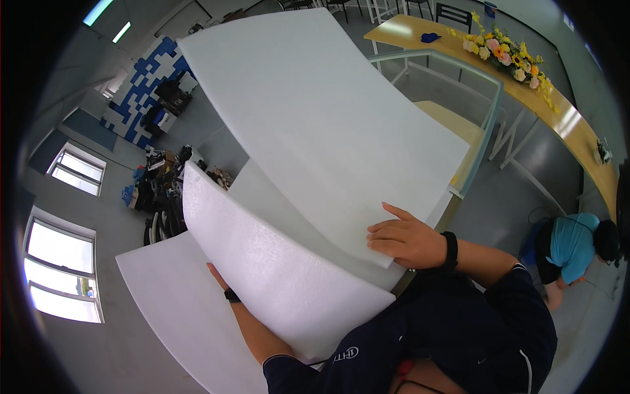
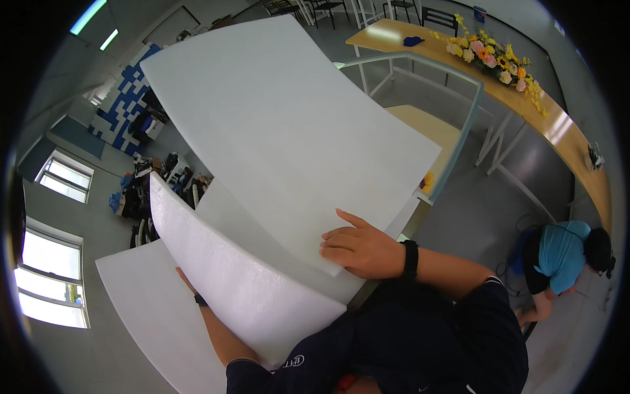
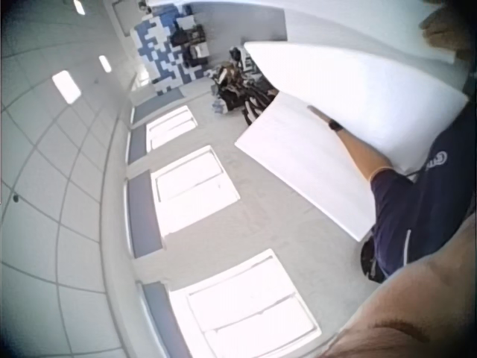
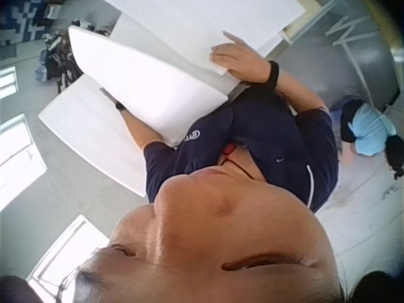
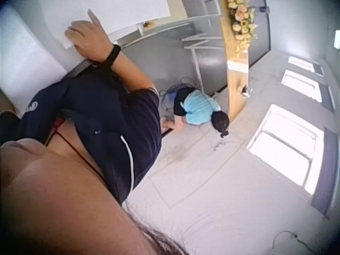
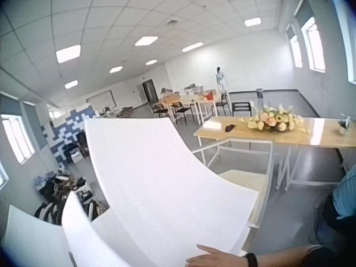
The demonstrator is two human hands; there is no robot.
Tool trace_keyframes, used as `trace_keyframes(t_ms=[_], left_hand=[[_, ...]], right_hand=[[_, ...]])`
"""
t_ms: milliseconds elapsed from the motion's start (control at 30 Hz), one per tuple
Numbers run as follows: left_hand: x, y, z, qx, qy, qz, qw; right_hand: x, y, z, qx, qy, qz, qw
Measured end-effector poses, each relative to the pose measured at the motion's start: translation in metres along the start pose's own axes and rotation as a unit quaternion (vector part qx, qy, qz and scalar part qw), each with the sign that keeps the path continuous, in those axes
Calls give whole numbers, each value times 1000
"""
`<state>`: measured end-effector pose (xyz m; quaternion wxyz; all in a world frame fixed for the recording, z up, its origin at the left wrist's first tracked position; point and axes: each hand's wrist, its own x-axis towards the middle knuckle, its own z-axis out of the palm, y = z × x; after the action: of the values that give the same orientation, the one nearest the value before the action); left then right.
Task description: The person removes protective foam sheets from a glass desk and then places a monitor, keyboard, and potted plant on the workspace.
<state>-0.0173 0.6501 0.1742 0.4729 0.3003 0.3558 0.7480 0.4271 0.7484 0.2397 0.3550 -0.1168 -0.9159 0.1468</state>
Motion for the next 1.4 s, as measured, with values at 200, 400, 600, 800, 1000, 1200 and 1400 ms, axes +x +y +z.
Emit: trace_keyframes(t_ms=[200, 400, 600, 800, 1000, 1200, 1400], left_hand=[[2, 2, 13, -67, -87, 33, 993], [4, 6, 22, -168, -211, 41, 962], [-4, 17, 18, -238, -290, 34, 926], [-1, 27, 4, -297, -291, 6, 909], [-2, 24, 9, -293, -253, 16, 922], [-5, 22, 9, -334, -245, 42, 909], [-2, 11, 1, -371, -63, 108, 920]], right_hand=[[1, -2, 8, 47, -43, -25, 998], [5, -7, 15, 86, -78, -38, 992], [5, -23, 32, 116, -103, -45, 987], [10, -38, 43, 102, -124, -40, 986], [13, -59, 51, 82, -143, -39, 986], [20, -84, 66, 77, -137, -42, 987], [18, -92, 79, 40, -146, -44, 987]])
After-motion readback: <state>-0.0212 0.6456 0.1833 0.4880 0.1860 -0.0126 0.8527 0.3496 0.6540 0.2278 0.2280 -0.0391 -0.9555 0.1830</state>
